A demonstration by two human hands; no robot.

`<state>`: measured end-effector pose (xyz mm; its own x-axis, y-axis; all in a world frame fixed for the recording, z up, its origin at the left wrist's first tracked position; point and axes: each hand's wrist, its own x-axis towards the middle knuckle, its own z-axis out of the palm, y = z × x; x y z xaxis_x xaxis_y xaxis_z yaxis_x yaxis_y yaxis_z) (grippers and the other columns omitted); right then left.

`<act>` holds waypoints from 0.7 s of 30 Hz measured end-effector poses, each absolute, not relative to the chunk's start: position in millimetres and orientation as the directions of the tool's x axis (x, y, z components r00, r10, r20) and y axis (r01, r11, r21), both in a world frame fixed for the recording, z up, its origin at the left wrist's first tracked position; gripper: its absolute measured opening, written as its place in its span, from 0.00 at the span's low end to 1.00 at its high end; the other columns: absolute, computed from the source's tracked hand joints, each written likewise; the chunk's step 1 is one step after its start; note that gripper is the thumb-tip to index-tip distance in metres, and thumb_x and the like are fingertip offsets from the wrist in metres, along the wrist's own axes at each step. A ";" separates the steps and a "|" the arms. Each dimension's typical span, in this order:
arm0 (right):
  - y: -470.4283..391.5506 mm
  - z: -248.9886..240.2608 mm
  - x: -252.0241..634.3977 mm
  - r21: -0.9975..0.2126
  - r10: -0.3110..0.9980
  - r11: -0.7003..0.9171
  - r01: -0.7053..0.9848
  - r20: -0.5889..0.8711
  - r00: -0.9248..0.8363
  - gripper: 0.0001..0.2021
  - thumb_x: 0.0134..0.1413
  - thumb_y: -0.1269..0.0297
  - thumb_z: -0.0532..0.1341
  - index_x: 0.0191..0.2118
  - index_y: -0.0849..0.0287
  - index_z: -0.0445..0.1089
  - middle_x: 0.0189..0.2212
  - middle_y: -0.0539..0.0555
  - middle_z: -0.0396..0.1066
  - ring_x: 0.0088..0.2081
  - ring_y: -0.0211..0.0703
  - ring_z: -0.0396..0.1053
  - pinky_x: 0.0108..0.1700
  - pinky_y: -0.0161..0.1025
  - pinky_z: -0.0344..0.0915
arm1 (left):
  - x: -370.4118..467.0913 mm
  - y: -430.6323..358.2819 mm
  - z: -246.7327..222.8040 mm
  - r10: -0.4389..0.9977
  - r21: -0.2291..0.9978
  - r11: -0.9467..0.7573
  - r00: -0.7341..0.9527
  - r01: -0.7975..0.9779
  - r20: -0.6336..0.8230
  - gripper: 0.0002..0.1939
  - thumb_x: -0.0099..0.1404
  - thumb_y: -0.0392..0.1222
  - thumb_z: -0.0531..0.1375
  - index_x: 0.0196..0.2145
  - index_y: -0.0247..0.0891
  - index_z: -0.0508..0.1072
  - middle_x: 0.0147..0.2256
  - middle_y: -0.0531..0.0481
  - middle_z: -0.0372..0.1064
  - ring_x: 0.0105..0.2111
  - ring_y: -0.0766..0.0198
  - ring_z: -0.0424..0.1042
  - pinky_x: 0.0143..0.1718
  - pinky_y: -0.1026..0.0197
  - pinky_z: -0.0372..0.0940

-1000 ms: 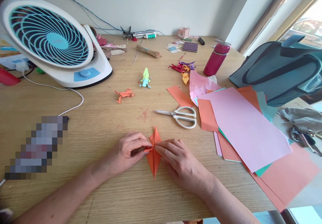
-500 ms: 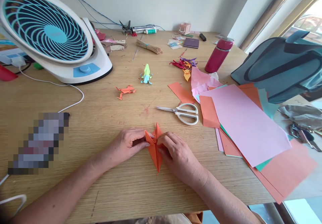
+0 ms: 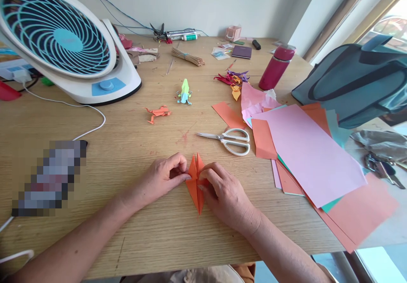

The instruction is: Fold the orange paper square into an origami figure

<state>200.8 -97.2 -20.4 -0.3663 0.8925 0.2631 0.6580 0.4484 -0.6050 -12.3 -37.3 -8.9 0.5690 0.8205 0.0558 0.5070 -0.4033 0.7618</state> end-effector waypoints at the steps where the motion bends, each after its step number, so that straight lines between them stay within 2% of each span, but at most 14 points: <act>1: -97.1 -20.5 201.0 -0.608 0.891 0.451 0.653 0.269 -0.365 0.08 0.61 0.74 0.56 0.43 0.55 0.66 0.44 0.56 0.69 0.38 0.42 0.70 0.37 0.37 0.69 | -12.2 -37.9 -9.5 0.810 0.735 -0.441 0.581 0.515 0.078 0.10 0.64 0.31 0.63 0.32 0.40 0.64 0.27 0.59 0.66 0.27 0.69 0.67 0.29 0.66 0.60; 5: -96.3 -21.0 201.3 -0.624 0.887 0.461 0.631 0.290 -0.360 0.10 0.61 0.75 0.56 0.46 0.55 0.67 0.44 0.57 0.68 0.41 0.44 0.70 0.40 0.40 0.70 | -11.6 -39.8 -12.9 0.750 0.648 -0.575 0.638 0.499 0.174 0.07 0.65 0.30 0.61 0.34 0.39 0.67 0.33 0.55 0.67 0.32 0.67 0.67 0.33 0.65 0.62; 11: -94.7 -20.6 201.5 -0.650 0.895 0.443 0.618 0.279 -0.347 0.09 0.62 0.76 0.55 0.44 0.56 0.66 0.43 0.56 0.68 0.39 0.43 0.69 0.38 0.39 0.69 | -14.0 -42.1 -15.9 0.717 0.587 -0.642 0.658 0.493 0.230 0.03 0.69 0.32 0.58 0.37 0.37 0.71 0.40 0.49 0.65 0.33 0.67 0.69 0.37 0.64 0.66; 13: -94.0 -20.2 201.7 -0.652 0.898 0.437 0.620 0.272 -0.347 0.09 0.62 0.76 0.55 0.43 0.56 0.66 0.42 0.56 0.68 0.38 0.43 0.69 0.38 0.39 0.68 | -15.7 -43.5 -16.7 0.688 0.556 -0.682 0.676 0.475 0.265 0.05 0.70 0.32 0.57 0.40 0.36 0.73 0.41 0.48 0.66 0.34 0.67 0.70 0.38 0.63 0.67; 16: -92.9 -19.9 202.2 -0.655 0.898 0.436 0.617 0.269 -0.348 0.09 0.61 0.76 0.54 0.42 0.56 0.66 0.41 0.56 0.68 0.37 0.43 0.69 0.38 0.39 0.68 | -18.4 -46.0 -18.7 0.609 0.479 -0.767 0.720 0.427 0.333 0.10 0.72 0.32 0.54 0.46 0.35 0.73 0.42 0.46 0.70 0.42 0.63 0.71 0.44 0.60 0.69; 21: -92.2 -20.4 203.5 -0.671 0.896 0.439 0.598 0.276 -0.349 0.09 0.61 0.77 0.55 0.41 0.56 0.66 0.40 0.56 0.68 0.38 0.42 0.69 0.39 0.38 0.68 | -24.8 -51.4 -22.7 0.459 0.247 -0.886 0.815 0.392 0.354 0.18 0.72 0.29 0.52 0.57 0.30 0.68 0.52 0.40 0.71 0.48 0.57 0.69 0.50 0.54 0.70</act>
